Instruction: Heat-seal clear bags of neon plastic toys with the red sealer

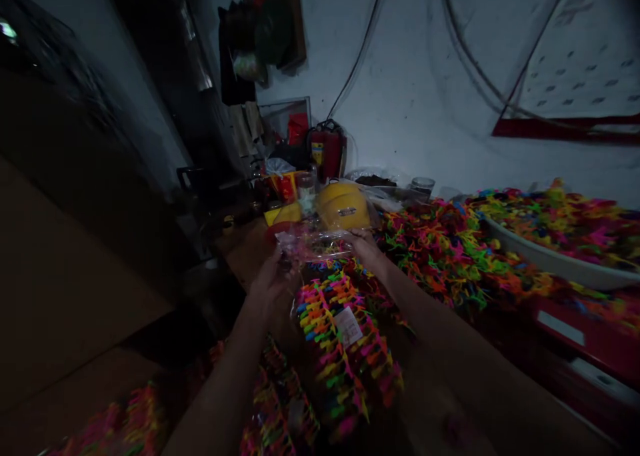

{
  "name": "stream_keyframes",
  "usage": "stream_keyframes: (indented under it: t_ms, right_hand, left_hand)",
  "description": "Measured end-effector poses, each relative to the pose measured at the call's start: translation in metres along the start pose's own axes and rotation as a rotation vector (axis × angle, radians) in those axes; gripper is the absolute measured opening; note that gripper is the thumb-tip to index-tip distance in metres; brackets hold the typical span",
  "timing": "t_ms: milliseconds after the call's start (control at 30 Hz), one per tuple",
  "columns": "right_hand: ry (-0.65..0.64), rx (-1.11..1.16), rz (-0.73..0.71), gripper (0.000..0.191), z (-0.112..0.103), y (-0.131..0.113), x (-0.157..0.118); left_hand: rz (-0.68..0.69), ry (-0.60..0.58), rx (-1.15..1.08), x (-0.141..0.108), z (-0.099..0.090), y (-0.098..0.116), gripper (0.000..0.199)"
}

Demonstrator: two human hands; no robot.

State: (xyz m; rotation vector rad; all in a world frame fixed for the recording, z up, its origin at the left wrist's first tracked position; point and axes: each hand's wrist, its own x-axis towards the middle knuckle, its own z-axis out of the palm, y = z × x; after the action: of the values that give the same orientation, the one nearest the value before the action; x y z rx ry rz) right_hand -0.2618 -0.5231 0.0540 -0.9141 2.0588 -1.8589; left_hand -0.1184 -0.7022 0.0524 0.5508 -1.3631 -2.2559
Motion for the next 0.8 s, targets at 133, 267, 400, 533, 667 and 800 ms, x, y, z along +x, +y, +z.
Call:
stream_keyframes:
  t_ms: [133,267,400,533,667,800]
  right_hand:
    - [-0.122,-0.267,-0.062,0.022,-0.005,0.026,-0.011]
    - [-0.237,-0.501,-0.106,0.013,-0.009,0.039,-0.022]
    - [-0.343,-0.625,-0.152,0.014,-0.015,0.043,-0.03]
    - [-0.353,-0.671,-0.247,0.017,-0.023,0.046,-0.047]
    - [-0.196,-0.767,-0.515,0.021,-0.025,0.045,-0.065]
    - [-0.185,-0.913,-0.482,0.024,-0.026,0.042,-0.074]
  left_hand:
    - [0.024,0.023,0.113,0.005,-0.009,-0.041,0.03]
    - [0.03,0.09,0.315,0.004,-0.032,-0.072,0.042]
    - [0.062,0.072,0.506,-0.013,-0.052,-0.08,0.041]
    - [0.271,0.013,0.865,-0.04,-0.048,-0.079,0.042]
    - [0.446,0.085,0.956,-0.06,-0.032,-0.083,0.042]
    - [0.433,0.233,1.018,-0.079,-0.031,-0.096,0.04]
